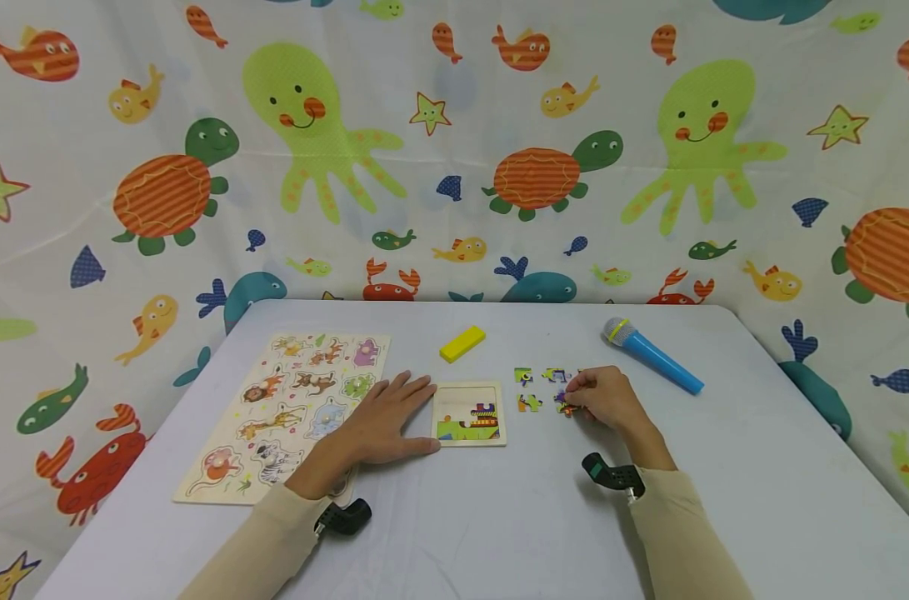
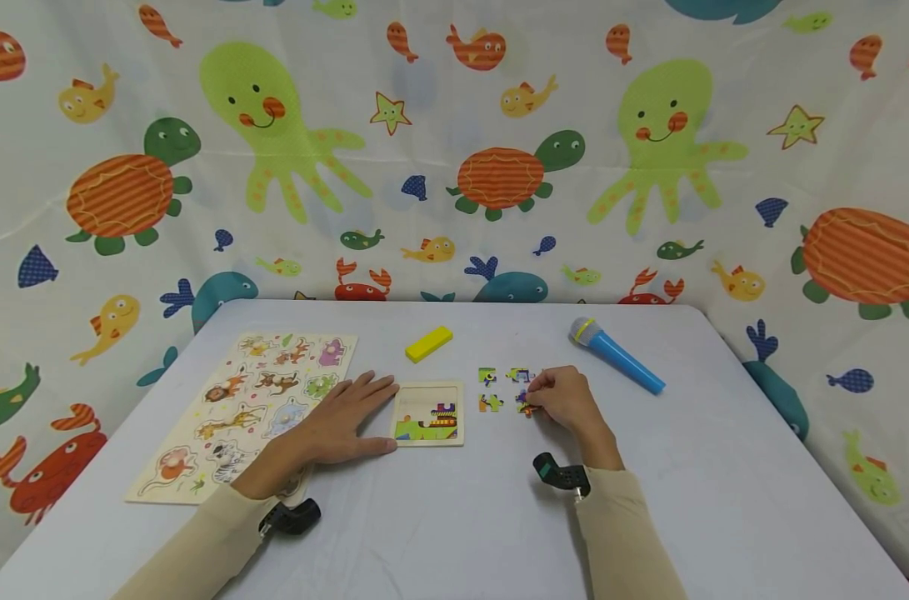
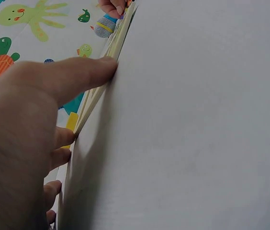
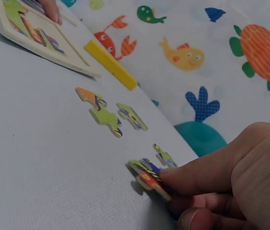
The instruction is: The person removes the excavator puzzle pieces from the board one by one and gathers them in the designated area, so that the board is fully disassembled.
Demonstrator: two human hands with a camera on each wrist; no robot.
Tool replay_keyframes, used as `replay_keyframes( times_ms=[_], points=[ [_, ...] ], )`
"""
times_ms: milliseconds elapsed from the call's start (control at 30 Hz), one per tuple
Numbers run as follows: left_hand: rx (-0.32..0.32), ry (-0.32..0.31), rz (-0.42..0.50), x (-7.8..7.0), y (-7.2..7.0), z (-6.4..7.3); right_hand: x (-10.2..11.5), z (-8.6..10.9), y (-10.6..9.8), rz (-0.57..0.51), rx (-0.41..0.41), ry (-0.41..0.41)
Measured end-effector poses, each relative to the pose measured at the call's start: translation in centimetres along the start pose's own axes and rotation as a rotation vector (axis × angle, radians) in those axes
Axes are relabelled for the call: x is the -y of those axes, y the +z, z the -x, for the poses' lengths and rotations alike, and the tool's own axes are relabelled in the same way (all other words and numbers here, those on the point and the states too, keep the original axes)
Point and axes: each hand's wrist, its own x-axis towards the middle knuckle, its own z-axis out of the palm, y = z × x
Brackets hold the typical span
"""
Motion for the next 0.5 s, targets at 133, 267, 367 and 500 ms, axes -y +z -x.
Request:
replay_keyframes(
  times_ms=[133,267,367,500],
  points=[
    [0.004,-0.005,0.000,-0.01,0.00,0.00,-0.10,0.06,0.07,0.015,-0.008,-0.013],
    [0.005,-0.008,-0.001,-0.01,0.04,-0.04,-0.15,0.10,0.06,0.019,-0.001,-0.015],
    [0.006,-0.008,-0.004,-0.03,0.05,-0.05,-0.16,0.11,-0.02,0.008,0.014,0.003],
    [0.009,-0.012,-0.004,-0.10,0.04,-0.03,-0.18,0.15,-0.13,-0.003,0.033,0.016]
  ],
)
